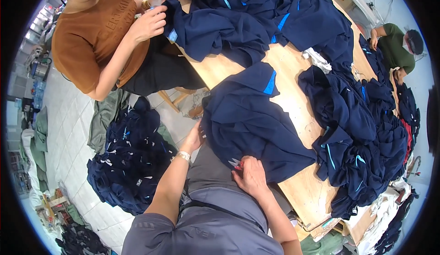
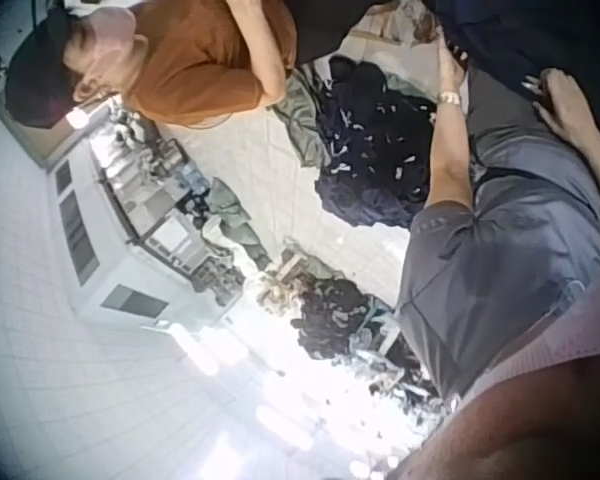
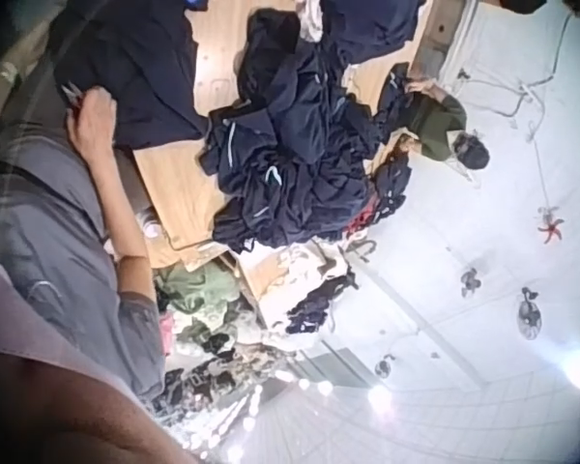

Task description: Trimming loose threads from dark blue garments using thread snips.

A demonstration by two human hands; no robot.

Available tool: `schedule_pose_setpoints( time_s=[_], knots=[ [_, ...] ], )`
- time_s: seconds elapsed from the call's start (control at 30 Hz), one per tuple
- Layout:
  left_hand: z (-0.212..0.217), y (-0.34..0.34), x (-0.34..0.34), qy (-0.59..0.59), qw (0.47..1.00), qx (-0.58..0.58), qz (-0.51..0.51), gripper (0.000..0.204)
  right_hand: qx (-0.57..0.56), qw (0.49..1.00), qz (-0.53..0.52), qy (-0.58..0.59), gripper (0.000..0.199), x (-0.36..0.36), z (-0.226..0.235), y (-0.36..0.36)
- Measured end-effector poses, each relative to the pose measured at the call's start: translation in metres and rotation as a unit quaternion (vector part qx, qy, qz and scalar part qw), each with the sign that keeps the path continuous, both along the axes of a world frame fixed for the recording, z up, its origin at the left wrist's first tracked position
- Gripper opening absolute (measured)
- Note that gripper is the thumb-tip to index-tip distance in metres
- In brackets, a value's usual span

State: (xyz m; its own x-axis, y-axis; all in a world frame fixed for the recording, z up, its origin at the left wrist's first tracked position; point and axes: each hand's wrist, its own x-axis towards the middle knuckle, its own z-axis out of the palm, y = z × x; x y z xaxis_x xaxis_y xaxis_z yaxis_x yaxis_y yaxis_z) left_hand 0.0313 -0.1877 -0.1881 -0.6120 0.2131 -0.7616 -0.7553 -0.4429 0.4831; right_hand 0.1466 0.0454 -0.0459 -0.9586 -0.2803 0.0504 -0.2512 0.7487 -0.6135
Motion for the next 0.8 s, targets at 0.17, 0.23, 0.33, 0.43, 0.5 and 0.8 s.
schedule_pose_setpoints(
  time_s=[0.17,0.23,0.33,0.43,0.5,0.8],
  knots=[
    [0.026,0.008,-0.013,0.108,0.993,0.045,-0.018,0.076,-0.016,0.999,-0.014,-0.038,0.045,-0.004,0.001,0.001],
    [0.026,0.006,-0.015,0.124,0.992,-0.025,0.026,0.064,-0.013,0.998,-0.032,-0.05,0.046,-0.007,-0.001,0.002],
    [0.046,0.006,-0.024,0.216,0.96,-0.151,0.093,0.038,-0.031,0.985,-0.075,-0.149,0.045,-0.016,0.014,0.007],
    [0.109,0.005,-0.032,0.399,0.849,-0.33,0.101,0.045,-0.18,0.967,-0.156,-0.086,0.038,-0.04,0.071,0.026],
    [0.158,0.017,-0.035,0.455,0.803,-0.381,0.049,0.048,-0.249,0.951,-0.179,0.028,0.041,-0.05,0.092,0.036],
    [0.272,0.1,0.016,0.479,0.868,0.077,-0.101,0.043,-0.355,0.932,-0.054,0.049,0.044,-0.047,0.158,0.03]
  ],
)
